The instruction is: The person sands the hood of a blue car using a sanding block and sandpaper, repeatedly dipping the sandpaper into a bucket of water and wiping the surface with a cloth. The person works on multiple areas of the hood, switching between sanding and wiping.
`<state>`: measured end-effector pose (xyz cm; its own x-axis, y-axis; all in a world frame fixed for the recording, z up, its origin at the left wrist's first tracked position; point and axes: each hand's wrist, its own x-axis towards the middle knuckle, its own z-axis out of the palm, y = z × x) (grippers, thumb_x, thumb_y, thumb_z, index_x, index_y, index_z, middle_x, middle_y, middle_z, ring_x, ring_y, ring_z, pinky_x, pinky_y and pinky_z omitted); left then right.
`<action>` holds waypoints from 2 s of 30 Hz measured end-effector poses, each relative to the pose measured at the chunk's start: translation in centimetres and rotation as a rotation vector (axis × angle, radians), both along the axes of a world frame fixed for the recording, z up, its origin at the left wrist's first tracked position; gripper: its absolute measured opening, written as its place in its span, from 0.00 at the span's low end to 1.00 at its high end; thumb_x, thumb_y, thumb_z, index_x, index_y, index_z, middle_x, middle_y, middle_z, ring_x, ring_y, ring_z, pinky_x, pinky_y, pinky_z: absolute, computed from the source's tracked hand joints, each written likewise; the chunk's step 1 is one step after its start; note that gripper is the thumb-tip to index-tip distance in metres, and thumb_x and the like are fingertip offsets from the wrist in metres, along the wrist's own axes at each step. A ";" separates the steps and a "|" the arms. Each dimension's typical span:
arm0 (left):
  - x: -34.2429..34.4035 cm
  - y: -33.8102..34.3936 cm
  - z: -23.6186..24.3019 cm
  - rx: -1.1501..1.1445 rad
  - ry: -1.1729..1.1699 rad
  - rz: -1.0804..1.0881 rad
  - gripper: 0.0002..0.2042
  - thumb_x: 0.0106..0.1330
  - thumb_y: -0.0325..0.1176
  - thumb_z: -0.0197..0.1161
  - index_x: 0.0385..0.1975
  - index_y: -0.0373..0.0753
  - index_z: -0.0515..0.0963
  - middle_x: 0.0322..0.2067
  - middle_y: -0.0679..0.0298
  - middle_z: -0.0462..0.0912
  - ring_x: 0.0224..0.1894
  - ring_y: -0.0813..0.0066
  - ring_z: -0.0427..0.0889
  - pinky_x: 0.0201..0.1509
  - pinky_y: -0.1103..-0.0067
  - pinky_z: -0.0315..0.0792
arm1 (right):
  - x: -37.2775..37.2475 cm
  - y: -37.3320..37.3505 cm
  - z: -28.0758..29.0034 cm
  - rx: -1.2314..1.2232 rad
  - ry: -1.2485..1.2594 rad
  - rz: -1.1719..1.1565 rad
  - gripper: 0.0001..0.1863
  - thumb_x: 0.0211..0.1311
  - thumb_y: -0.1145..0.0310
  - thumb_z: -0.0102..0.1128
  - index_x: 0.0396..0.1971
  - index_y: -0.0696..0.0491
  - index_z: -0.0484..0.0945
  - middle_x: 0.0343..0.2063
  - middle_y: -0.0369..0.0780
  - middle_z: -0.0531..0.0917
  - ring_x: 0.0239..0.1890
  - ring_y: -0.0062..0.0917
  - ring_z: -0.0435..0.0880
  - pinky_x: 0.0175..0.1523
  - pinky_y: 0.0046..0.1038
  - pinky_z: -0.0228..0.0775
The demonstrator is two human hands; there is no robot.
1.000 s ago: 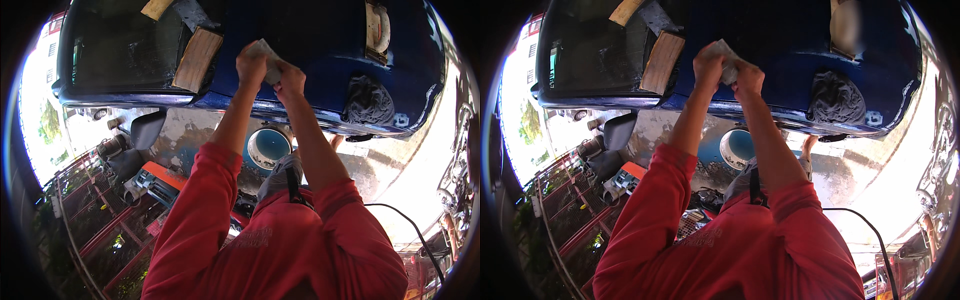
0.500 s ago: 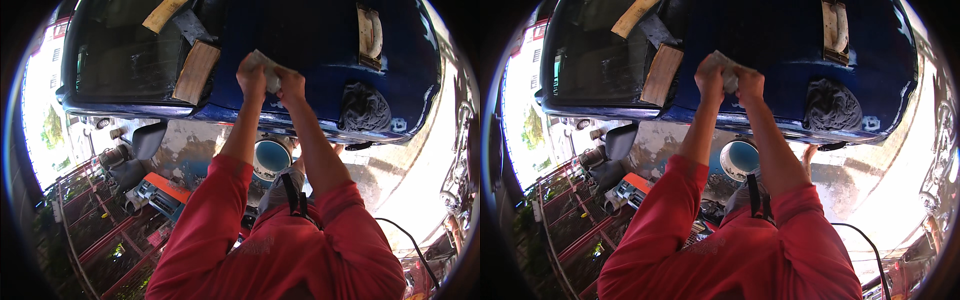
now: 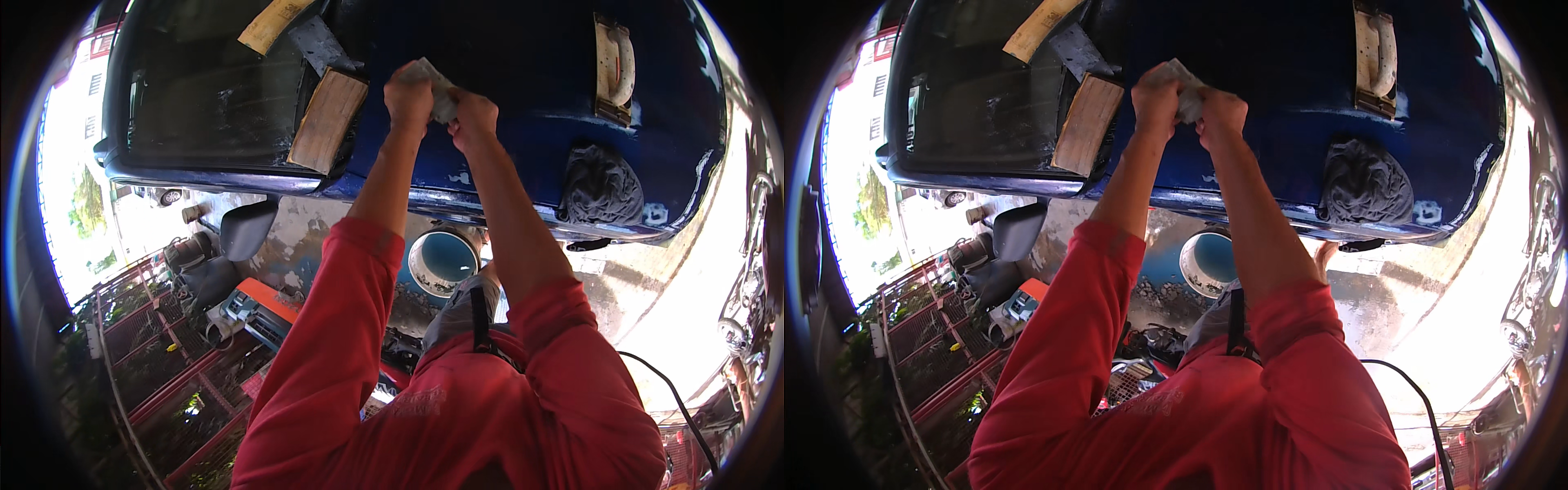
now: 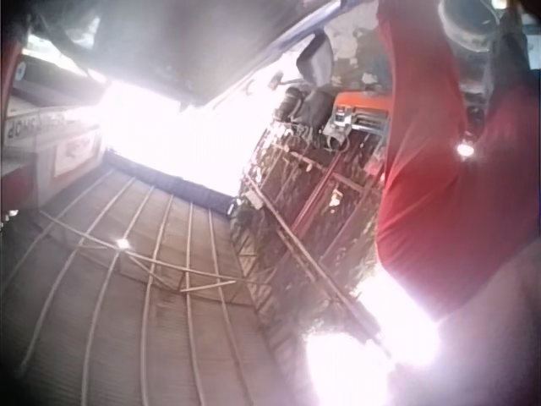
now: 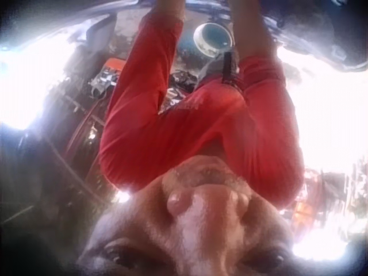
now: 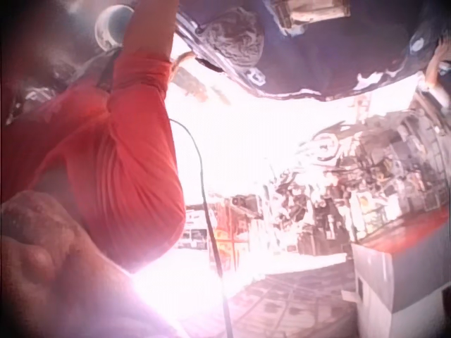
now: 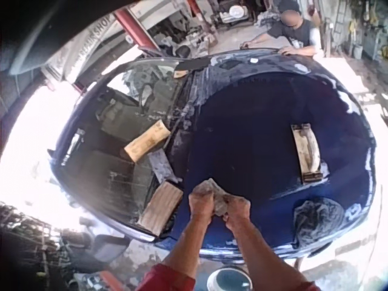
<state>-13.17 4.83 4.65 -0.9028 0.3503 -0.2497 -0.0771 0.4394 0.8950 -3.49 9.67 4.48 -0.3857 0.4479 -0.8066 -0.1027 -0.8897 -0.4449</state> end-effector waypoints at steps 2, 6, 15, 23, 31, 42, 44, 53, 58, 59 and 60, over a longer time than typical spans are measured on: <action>-0.2 0.6 0.1 -0.032 0.022 0.023 0.23 0.61 0.27 0.62 0.58 0.40 0.85 0.43 0.51 0.91 0.38 0.60 0.91 0.40 0.69 0.85 | -0.3 0.4 -0.9 -0.064 -0.091 0.044 0.05 0.67 0.72 0.68 0.35 0.57 0.84 0.19 0.38 0.78 0.10 0.23 0.67 0.15 0.28 0.53; -0.7 3.2 0.2 -0.024 0.103 -0.069 0.24 0.59 0.24 0.64 0.58 0.38 0.85 0.39 0.54 0.89 0.33 0.64 0.87 0.34 0.72 0.78 | -1.2 3.7 -1.1 -0.003 -0.074 -0.072 0.06 0.69 0.71 0.66 0.40 0.58 0.85 0.20 0.39 0.78 0.12 0.23 0.67 0.15 0.29 0.54; 0.1 -0.9 0.1 0.074 0.164 -0.059 0.23 0.60 0.22 0.65 0.58 0.34 0.85 0.40 0.57 0.90 0.36 0.69 0.89 0.38 0.74 0.82 | 0.2 -1.7 -1.6 0.009 -0.036 -0.014 0.10 0.67 0.68 0.67 0.39 0.61 0.86 0.17 0.40 0.79 0.09 0.25 0.71 0.13 0.30 0.55; -0.3 -0.6 -0.1 0.000 0.053 -0.070 0.23 0.58 0.24 0.66 0.57 0.33 0.85 0.43 0.51 0.91 0.42 0.64 0.90 0.47 0.72 0.83 | -0.1 0.1 1.3 -0.056 0.028 -0.109 0.09 0.67 0.72 0.67 0.41 0.61 0.85 0.22 0.42 0.82 0.11 0.24 0.72 0.14 0.29 0.54; 0.1 -0.8 0.4 -0.026 0.036 -0.006 0.23 0.59 0.21 0.67 0.57 0.31 0.84 0.45 0.53 0.90 0.42 0.67 0.90 0.46 0.73 0.83 | -0.9 -0.9 -2.1 -0.010 0.006 -0.035 0.09 0.67 0.71 0.68 0.41 0.61 0.85 0.23 0.41 0.82 0.12 0.25 0.74 0.13 0.28 0.53; -1.7 2.1 0.6 -0.137 -0.116 0.016 0.23 0.58 0.21 0.65 0.57 0.31 0.84 0.42 0.55 0.90 0.40 0.70 0.90 0.43 0.75 0.83 | -2.1 3.5 2.0 -0.025 -0.010 -0.010 0.07 0.69 0.69 0.68 0.36 0.58 0.84 0.19 0.40 0.78 0.11 0.24 0.67 0.16 0.29 0.54; -1.7 2.2 0.5 -0.088 -0.015 0.008 0.23 0.58 0.21 0.65 0.57 0.32 0.84 0.41 0.55 0.90 0.37 0.70 0.90 0.38 0.75 0.83 | -1.9 2.7 1.5 -0.064 -0.107 0.015 0.07 0.70 0.70 0.66 0.36 0.59 0.84 0.20 0.40 0.77 0.10 0.23 0.65 0.16 0.28 0.54; -2.8 9.6 -0.2 0.092 0.001 -0.173 0.17 0.60 0.24 0.69 0.51 0.34 0.86 0.31 0.58 0.86 0.27 0.70 0.85 0.21 0.75 0.73 | -1.9 9.1 -1.6 -0.005 0.041 -0.135 0.08 0.74 0.69 0.62 0.44 0.58 0.84 0.22 0.38 0.78 0.12 0.20 0.64 0.18 0.27 0.53; -0.8 4.2 1.1 0.121 -0.312 -0.072 0.16 0.64 0.27 0.72 0.50 0.31 0.84 0.40 0.54 0.89 0.36 0.63 0.91 0.28 0.71 0.82 | 0.8 4.8 -3.7 0.069 0.173 -0.049 0.11 0.74 0.64 0.66 0.44 0.57 0.84 0.22 0.36 0.78 0.12 0.19 0.67 0.16 0.24 0.52; 0.5 1.6 1.3 0.227 -0.392 0.025 0.15 0.65 0.27 0.73 0.51 0.30 0.84 0.41 0.55 0.89 0.37 0.63 0.91 0.31 0.72 0.83 | 2.1 2.2 -3.4 0.094 0.280 -0.040 0.12 0.72 0.62 0.68 0.42 0.57 0.84 0.22 0.36 0.79 0.13 0.19 0.69 0.16 0.24 0.52; 2.1 -1.2 1.4 0.375 -0.455 0.129 0.15 0.65 0.26 0.73 0.51 0.29 0.84 0.41 0.55 0.89 0.37 0.64 0.91 0.34 0.72 0.84 | 3.5 -0.7 -2.9 0.030 0.185 0.001 0.13 0.72 0.60 0.70 0.42 0.56 0.84 0.23 0.36 0.80 0.13 0.18 0.70 0.15 0.24 0.52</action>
